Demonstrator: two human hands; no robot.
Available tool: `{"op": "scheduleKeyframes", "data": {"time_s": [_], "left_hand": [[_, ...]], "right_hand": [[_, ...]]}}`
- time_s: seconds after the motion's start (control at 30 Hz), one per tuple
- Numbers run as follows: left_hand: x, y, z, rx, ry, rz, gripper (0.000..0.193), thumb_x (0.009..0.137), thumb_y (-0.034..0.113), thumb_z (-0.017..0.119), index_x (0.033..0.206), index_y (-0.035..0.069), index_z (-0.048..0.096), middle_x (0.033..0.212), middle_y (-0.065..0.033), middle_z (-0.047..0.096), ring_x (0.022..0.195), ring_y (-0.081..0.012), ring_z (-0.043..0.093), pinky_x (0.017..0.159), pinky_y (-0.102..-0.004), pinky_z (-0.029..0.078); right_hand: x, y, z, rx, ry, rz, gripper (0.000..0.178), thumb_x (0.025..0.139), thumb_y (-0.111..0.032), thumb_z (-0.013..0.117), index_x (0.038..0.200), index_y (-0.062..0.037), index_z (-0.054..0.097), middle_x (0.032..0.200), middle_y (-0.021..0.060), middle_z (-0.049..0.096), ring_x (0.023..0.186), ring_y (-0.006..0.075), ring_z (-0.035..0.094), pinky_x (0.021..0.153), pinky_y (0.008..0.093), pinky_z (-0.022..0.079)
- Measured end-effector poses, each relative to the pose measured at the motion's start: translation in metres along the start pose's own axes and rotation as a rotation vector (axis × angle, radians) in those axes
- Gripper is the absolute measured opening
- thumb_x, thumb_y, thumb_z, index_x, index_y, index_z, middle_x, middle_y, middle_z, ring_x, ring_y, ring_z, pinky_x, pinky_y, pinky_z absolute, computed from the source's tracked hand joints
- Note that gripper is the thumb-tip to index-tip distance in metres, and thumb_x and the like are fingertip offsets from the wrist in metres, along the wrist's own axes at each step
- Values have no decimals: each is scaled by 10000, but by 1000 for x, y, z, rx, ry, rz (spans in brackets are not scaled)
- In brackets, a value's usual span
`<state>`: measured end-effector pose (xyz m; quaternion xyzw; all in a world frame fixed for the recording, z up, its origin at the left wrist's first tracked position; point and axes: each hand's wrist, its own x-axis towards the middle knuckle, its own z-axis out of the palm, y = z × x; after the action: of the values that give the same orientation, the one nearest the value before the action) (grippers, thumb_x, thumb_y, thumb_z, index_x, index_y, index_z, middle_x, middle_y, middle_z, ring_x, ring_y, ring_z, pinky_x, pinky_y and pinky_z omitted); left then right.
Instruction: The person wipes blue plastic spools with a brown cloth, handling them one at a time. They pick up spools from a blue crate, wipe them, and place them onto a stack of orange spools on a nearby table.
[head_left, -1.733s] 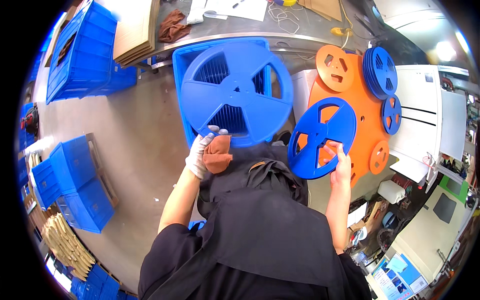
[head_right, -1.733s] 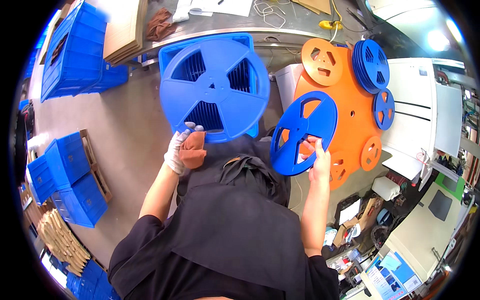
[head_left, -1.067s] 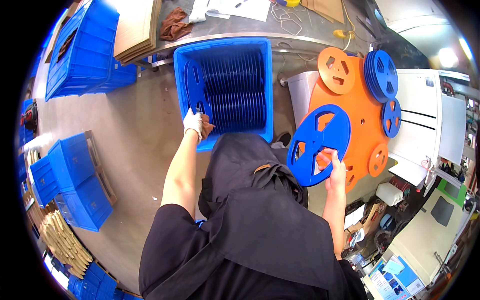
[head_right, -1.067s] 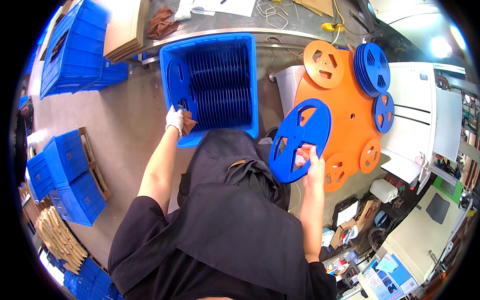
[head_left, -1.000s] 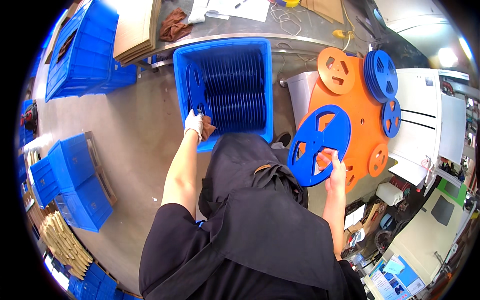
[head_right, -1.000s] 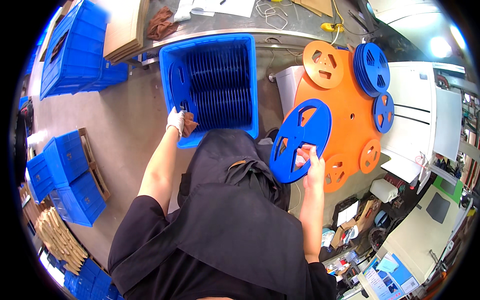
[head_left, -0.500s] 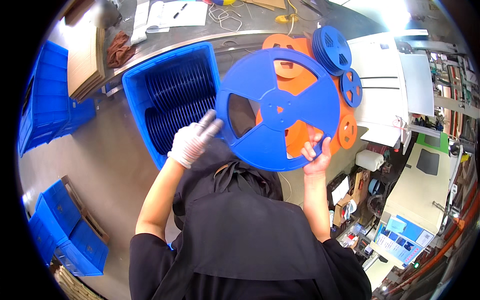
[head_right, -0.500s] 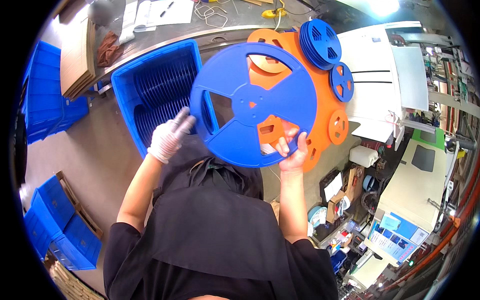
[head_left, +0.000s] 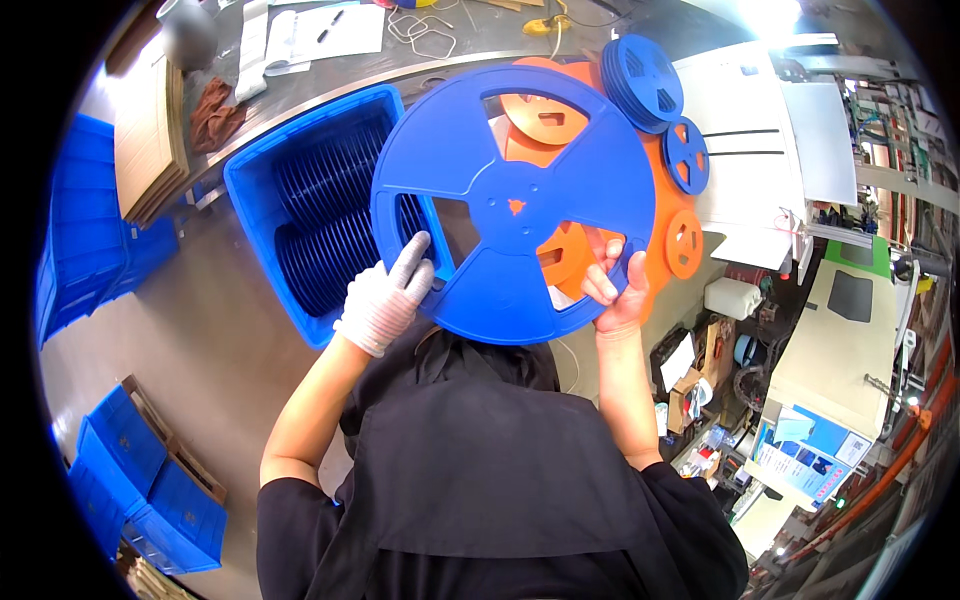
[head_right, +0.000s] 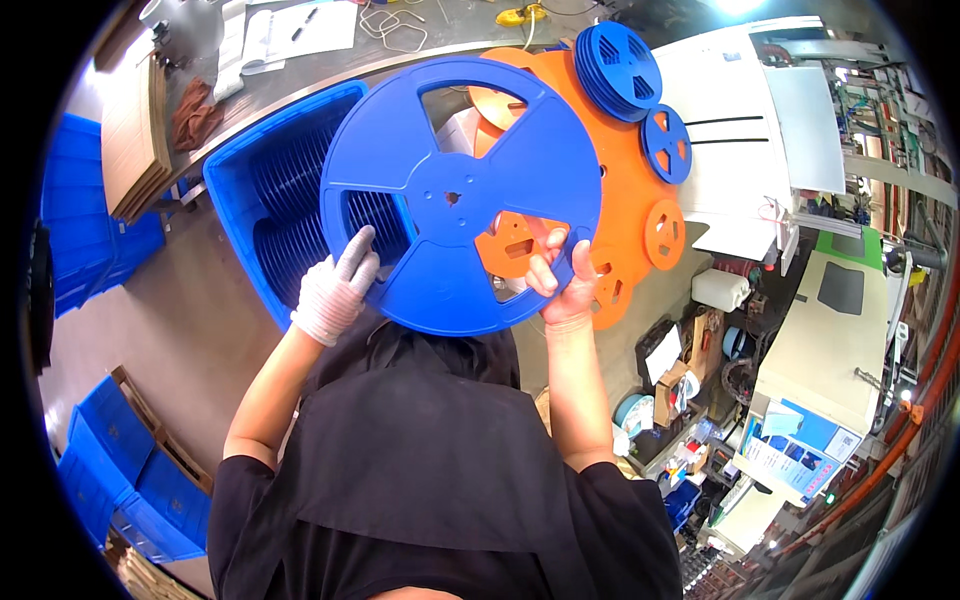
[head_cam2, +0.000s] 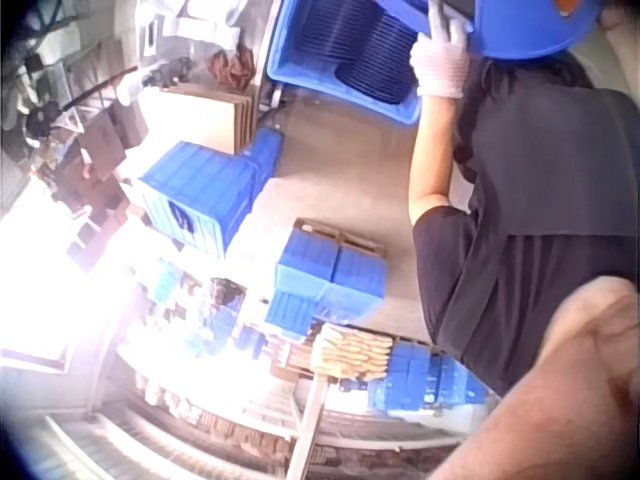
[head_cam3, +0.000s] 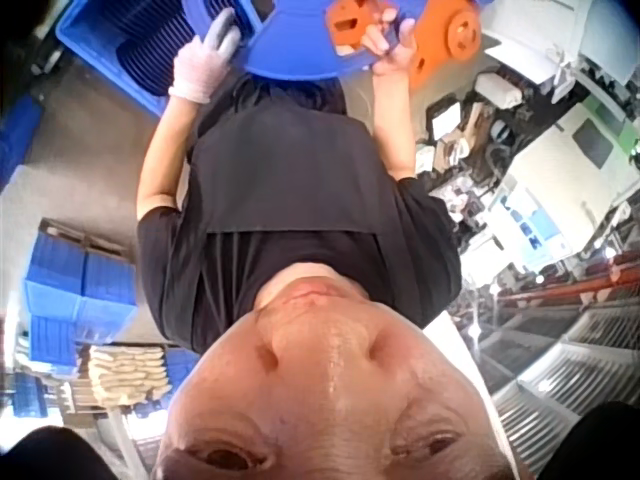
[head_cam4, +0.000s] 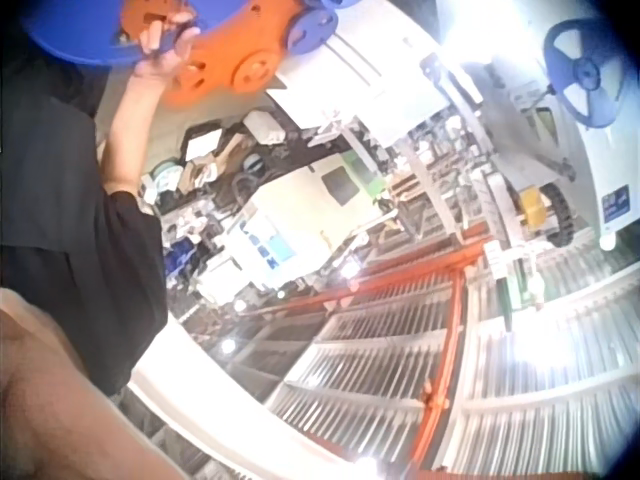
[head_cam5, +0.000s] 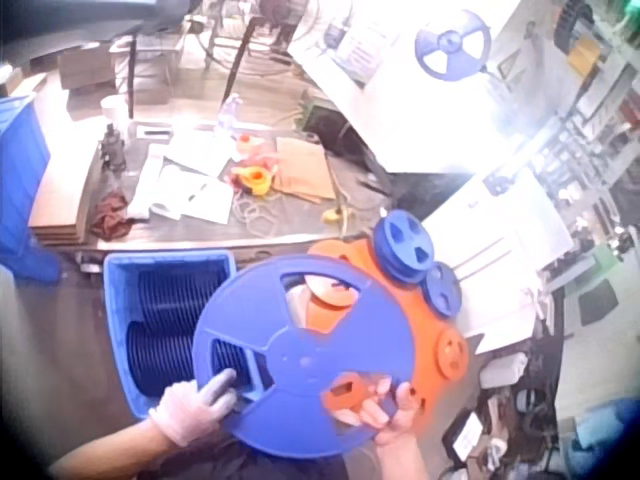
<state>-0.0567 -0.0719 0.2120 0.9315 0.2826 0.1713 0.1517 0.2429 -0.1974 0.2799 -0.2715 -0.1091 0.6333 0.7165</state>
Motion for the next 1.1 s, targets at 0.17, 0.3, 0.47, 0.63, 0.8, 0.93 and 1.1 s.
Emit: {"op": "scheduleKeyframes", "data": {"time_s": [0.17, 0.3, 0.47, 0.63, 0.8, 0.93, 1.1], "left_hand": [[-12, 2, 8, -537, 209, -170, 223, 850, 213, 633, 1010, 69, 574, 1179, -186, 618, 825, -272, 675, 713, -323, 556], [-33, 8, 7, -2012, -68, -748, 337, 892, 390, 643, 1040, 103, 547, 1134, -158, 614, 957, -258, 633, 853, -368, 523], [-57, 2, 9, -2393, 28, -857, 262, 898, 328, 640, 1011, 106, 557, 1045, -134, 614, 925, -247, 637, 822, -355, 539], [-70, -2, 4, -2521, 146, -858, 177, 912, 267, 624, 990, 117, 574, 1048, -127, 605, 883, -234, 637, 786, -332, 552], [-64, -4, 0, -2637, 238, -848, 138, 908, 237, 633, 982, 134, 580, 1019, -108, 594, 925, -231, 628, 804, -321, 548], [-76, -14, 13, -2610, 277, -915, 124, 901, 216, 641, 984, 142, 586, 1074, -115, 605, 981, -229, 614, 842, -329, 539], [-105, -27, 27, -2476, 510, -1062, 121, 881, 201, 666, 962, 140, 599, 1042, -111, 631, 999, -235, 613, 867, -361, 538]], "right_hand": [[14, -1, 31, 5, -155, 24, 728, 887, -545, 555, 1386, -34, 414, 1538, 209, 191, 1328, 468, 342, 999, 522, 439], [18, -8, 23, -80, -115, -29, 677, 907, -504, 549, 1372, -27, 430, 1537, 199, 210, 1325, 415, 378, 1022, 492, 421], [6, -10, -10, 17, 103, -128, 567, 933, -434, 536, 1315, -20, 476, 1477, 198, 348, 1256, 329, 488, 994, 448, 456], [3, -4, -43, 153, 279, -130, 512, 960, -430, 486, 1247, -7, 514, 1400, 199, 454, 1191, 317, 546, 946, 431, 501], [10, 14, -35, -90, 332, 84, 546, 979, -484, 408, 1171, 3, 562, 1318, 186, 538, 1183, 315, 548, 970, 440, 477], [18, 35, -16, -878, 353, 434, 572, 971, -501, 408, 1220, -12, 569, 1316, 166, 550, 1206, 295, 534, 1017, 421, 402], [24, 63, 22, -2145, 17, 929, 801, 766, -677, 559, 1369, -155, 494, 1438, 91, 448, 1365, 278, 361, 1091, 616, 199]]}}
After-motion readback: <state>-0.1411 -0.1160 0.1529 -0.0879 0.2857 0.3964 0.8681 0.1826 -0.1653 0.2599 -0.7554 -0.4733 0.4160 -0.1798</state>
